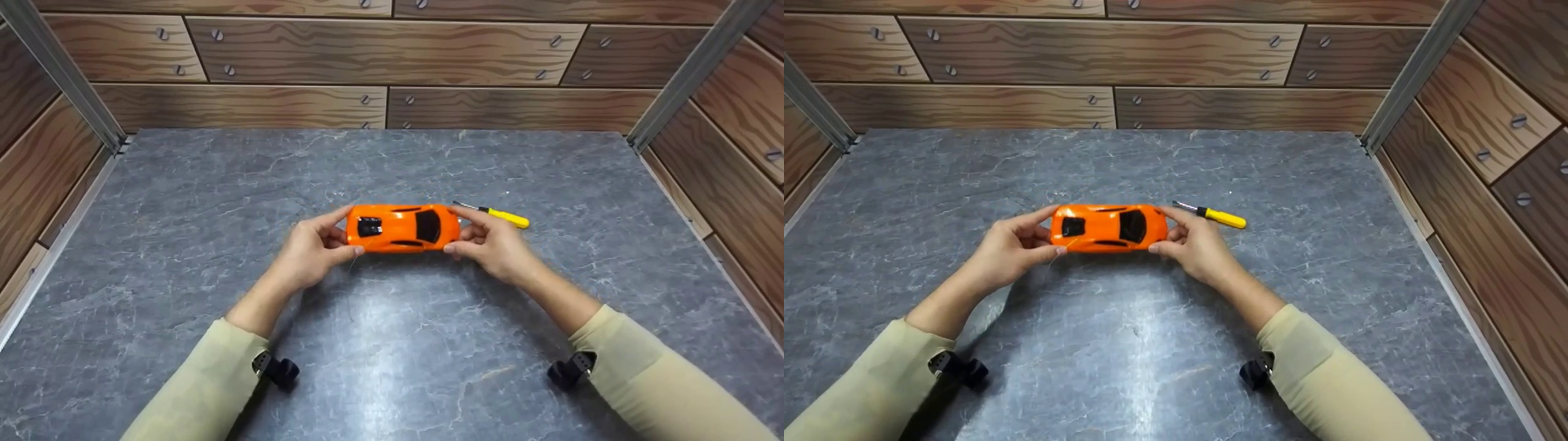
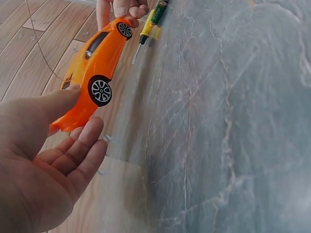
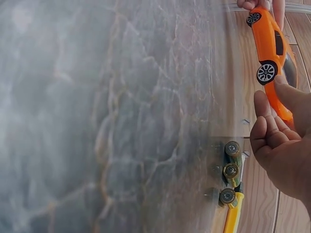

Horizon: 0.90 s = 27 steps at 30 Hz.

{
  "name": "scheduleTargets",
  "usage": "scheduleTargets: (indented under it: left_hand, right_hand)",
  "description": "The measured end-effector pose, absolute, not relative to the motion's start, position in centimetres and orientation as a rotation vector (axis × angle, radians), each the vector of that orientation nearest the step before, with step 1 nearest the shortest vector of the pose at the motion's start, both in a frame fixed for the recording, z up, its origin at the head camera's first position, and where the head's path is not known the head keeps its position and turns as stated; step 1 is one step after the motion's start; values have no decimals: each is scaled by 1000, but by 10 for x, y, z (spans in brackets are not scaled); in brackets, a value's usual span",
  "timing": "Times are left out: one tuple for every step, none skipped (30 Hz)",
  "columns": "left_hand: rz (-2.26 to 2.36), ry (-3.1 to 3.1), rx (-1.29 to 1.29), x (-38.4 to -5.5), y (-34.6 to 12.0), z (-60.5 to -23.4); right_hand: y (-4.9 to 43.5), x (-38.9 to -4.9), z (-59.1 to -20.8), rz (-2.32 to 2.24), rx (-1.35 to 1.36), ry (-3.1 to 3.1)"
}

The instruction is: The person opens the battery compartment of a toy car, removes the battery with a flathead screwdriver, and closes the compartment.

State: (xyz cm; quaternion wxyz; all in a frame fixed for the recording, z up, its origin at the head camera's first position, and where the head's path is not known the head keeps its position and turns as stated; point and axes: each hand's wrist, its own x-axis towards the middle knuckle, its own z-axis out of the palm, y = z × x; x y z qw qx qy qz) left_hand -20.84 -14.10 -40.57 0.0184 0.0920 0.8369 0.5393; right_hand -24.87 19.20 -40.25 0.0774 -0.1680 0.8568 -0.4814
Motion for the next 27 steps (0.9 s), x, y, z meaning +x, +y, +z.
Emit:
scheduleTargets:
  left_hand:
    - [1671,2592,281,-208,-141,-406]
    - [1666,2586,275,-209,-141,-407]
    - [1660,2581,269,-209,-141,-408]
    - [1654,2577,261,-209,-141,-408]
    - [1649,2573,252,-209,-141,-409]
    - [1642,2574,246,-209,-141,-409]
    - [1634,2574,240,-209,-140,-410]
    - [1627,2576,234,-209,-140,-410]
    - [1619,2579,228,-209,-140,-411]
    - [1615,2579,224,-210,-140,-411]
    - [1611,2579,220,-210,-140,-411]
    - [1606,2581,218,-210,-140,-411]
    - [1599,2583,215,-210,-140,-411]
    - [1595,2584,214,-210,-140,-412]
    - [1589,2586,213,-210,-140,-412]
    - [1584,2588,212,-210,-139,-411]
    - [1576,2593,211,-210,-139,-412]
    - [1570,2596,208,-210,-139,-412]
    - [1566,2598,206,-210,-139,-412]
    - [1560,2600,203,-210,-139,-412]
    - [1557,2601,200,-210,-139,-413]
    - [1557,2600,196,-210,-139,-413]
    - [1557,2600,193,-210,-139,-413]
    - [1560,2599,191,-210,-139,-414]
    - [1563,2597,189,-210,-138,-414]
    - [1565,2595,186,-211,-138,-414]
    - [1570,2591,183,-211,-138,-414]
  right_hand:
    - [192,-249,-404,-1439,-508,2564]
    - [192,-250,-405,-1436,-513,2559]
    - [192,-250,-406,-1429,-516,2557]
    - [192,-250,-406,-1419,-520,2556]
    - [192,-249,-406,-1408,-520,2557]
    - [191,-249,-406,-1394,-521,2561]
    - [191,-249,-407,-1379,-522,2568]
    - [191,-249,-407,-1364,-522,2574]
    - [191,-249,-407,-1351,-520,2582]
    - [191,-249,-408,-1338,-521,2594]
    - [191,-249,-409,-1327,-523,2606]
    - [191,-250,-409,-1320,-523,2616]
    - [190,-250,-409,-1314,-525,2624]
    - [190,-250,-409,-1309,-526,2632]
    - [190,-250,-410,-1305,-530,2640]
    - [189,-249,-410,-1299,-535,2650]
    - [189,-249,-410,-1297,-538,2656]
    - [189,-249,-410,-1297,-538,2656]
    - [189,-248,-410,-1296,-539,2660]
    - [189,-248,-409,-1296,-536,2663]
    - [188,-248,-409,-1293,-533,2668]
    - [188,-247,-409,-1287,-529,2674]
    - [188,-247,-409,-1288,-524,2674]
    - [188,-247,-409,-1282,-517,2677]
    - [187,-247,-409,-1274,-512,2683]
    - [187,-247,-409,-1265,-509,2689]
    - [187,-247,-409,-1255,-506,2694]
